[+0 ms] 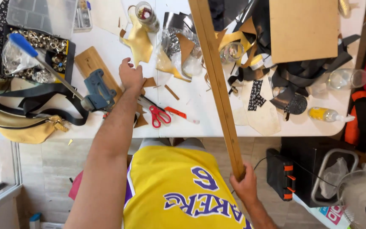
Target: Attaching a strap to a fanny pack and then measuring and marking leather pieces on a workbench.
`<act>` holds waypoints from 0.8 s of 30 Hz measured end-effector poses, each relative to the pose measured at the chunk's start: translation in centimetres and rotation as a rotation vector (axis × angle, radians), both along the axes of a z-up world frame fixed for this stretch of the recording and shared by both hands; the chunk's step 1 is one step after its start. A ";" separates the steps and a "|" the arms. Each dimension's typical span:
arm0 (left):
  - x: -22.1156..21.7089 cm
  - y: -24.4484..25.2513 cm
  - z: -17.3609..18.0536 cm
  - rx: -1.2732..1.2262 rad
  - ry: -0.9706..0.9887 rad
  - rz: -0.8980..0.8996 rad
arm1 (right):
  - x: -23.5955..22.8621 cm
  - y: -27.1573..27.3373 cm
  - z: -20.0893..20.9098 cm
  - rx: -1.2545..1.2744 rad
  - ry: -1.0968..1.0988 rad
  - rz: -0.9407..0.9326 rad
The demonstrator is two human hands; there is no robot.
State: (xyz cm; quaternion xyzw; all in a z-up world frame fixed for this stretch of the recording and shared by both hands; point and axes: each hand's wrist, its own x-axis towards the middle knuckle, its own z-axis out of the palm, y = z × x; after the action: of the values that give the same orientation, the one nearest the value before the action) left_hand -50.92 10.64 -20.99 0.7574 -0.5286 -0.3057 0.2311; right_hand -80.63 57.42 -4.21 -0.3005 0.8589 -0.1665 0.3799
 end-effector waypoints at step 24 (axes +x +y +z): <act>-1.2 1.1 0.5 -0.205 0.550 0.176 | 4.8 12.5 -2.3 0.156 0.354 -0.219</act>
State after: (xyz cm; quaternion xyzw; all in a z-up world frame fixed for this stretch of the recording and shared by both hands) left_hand -52.12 11.71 -20.44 0.6618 -0.4067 -0.4230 0.4665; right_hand -75.79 69.89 -6.48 -0.1997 0.9500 -0.0846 0.2246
